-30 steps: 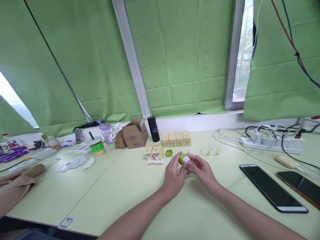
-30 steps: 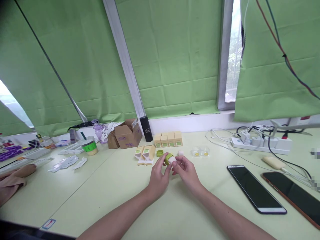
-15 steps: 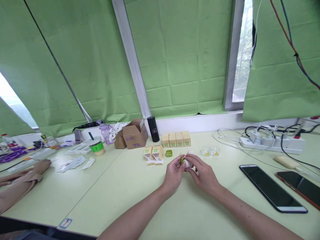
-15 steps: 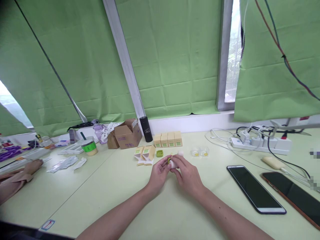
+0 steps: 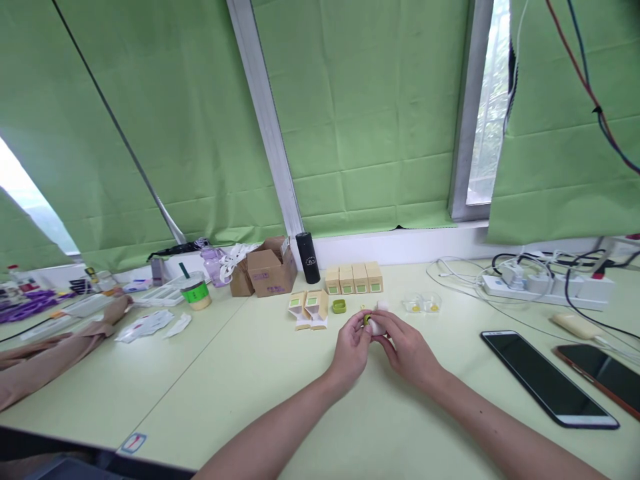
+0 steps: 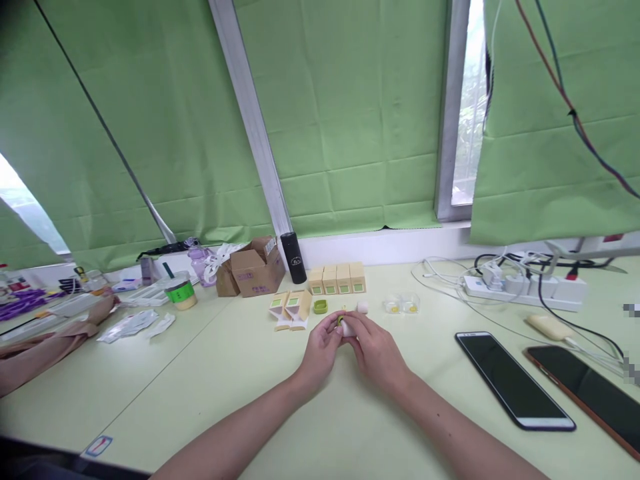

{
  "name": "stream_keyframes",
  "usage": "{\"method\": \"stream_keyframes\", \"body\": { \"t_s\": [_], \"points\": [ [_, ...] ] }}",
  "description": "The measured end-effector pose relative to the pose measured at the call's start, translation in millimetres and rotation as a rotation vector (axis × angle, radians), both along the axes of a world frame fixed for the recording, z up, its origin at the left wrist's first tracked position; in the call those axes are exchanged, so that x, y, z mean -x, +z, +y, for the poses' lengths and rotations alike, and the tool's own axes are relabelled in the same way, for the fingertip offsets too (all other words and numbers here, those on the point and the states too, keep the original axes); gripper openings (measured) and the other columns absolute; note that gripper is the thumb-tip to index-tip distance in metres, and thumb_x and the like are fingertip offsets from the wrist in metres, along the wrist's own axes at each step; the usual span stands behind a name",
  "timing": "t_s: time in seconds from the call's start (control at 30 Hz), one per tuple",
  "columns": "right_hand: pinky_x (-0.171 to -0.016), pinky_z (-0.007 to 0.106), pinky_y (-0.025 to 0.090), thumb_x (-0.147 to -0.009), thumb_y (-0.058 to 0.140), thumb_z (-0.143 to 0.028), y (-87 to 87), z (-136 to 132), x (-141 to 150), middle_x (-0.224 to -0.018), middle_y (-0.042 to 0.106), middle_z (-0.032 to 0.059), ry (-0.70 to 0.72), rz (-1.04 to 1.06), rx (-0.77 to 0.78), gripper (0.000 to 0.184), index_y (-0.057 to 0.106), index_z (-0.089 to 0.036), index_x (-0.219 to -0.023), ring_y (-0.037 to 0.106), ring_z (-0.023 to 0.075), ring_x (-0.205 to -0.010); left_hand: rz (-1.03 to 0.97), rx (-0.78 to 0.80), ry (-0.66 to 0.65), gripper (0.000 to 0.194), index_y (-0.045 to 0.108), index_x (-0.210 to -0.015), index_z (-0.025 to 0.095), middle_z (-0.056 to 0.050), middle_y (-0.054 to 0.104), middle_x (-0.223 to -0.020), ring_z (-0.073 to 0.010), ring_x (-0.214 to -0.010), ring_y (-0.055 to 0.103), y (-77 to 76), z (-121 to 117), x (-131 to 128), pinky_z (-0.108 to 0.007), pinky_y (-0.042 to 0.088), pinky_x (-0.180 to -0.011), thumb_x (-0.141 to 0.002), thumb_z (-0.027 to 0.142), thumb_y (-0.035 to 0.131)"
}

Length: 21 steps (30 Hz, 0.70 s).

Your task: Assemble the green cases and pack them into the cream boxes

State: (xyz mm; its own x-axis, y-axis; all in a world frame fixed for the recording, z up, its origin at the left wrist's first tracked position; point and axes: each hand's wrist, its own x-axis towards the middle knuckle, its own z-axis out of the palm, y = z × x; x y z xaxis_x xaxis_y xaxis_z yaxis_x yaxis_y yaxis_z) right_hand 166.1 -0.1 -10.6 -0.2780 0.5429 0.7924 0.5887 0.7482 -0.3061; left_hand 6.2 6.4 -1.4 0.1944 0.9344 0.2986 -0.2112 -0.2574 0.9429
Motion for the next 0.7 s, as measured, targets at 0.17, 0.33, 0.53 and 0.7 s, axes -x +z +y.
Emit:
{"method": "stream_keyframes", "body": {
  "t_s": [0.17, 0.33, 0.53, 0.7],
  "points": [
    [-0.092, 0.044, 0.065, -0.100, 0.046, -0.009, 2.1, 0.2, 0.9, -0.132, 0.070, 0.0139, -0.010, -0.009, -0.046, 0.044, 0.055, -0.024, -0.141, 0.070, 0.0270, -0.119, -0.058, 0.050, 0.054, 0.045, 0.068, -0.122, 0.015, -0.018, 0.071, -0.131, -0.0310, -0.126, 0.067, 2.2, 2.2, -3.3, -0.052, 0.052, -0.112, -0.084, 0.037, 0.080],
    [-0.092, 0.045, 0.065, -0.099, 0.046, -0.008, -0.2, 2.3, 1.4, -0.132, 0.070, 0.0148, -0.037, -0.024, -0.095, 0.046, 0.053, -0.023, -0.142, 0.070, 0.0282, -0.121, -0.092, 0.059, 0.090, 0.043, 0.071, -0.118, 0.015, -0.017, 0.072, -0.129, -0.0312, -0.126, 0.067, 7.8, -0.1, -4.8, -0.051, 0.052, -0.113, -0.080, 0.030, 0.084],
    [-0.092, 0.044, 0.065, -0.099, 0.046, -0.008, -1.7, 3.9, 3.1, -0.131, 0.071, 0.0155, -0.055, -0.041, -0.142, 0.045, 0.054, -0.020, -0.141, 0.070, 0.0281, -0.120, -0.094, 0.063, 0.136, 0.047, 0.070, -0.119, 0.014, -0.017, 0.073, -0.129, -0.0309, -0.125, 0.068, 5.6, 1.3, -6.5, -0.050, 0.052, -0.113, -0.075, 0.025, 0.086],
    [-0.092, 0.045, 0.065, -0.101, 0.046, -0.011, -1.3, 2.0, 2.0, -0.131, 0.070, 0.0156, -0.061, -0.039, -0.127, 0.044, 0.053, -0.022, -0.143, 0.070, 0.0283, -0.119, -0.077, 0.032, 0.089, 0.046, 0.070, -0.123, 0.014, -0.018, 0.070, -0.133, -0.0329, -0.129, 0.065, 1.7, 2.5, -2.7, -0.052, 0.053, -0.112, -0.083, 0.035, 0.081]
  ]
}}
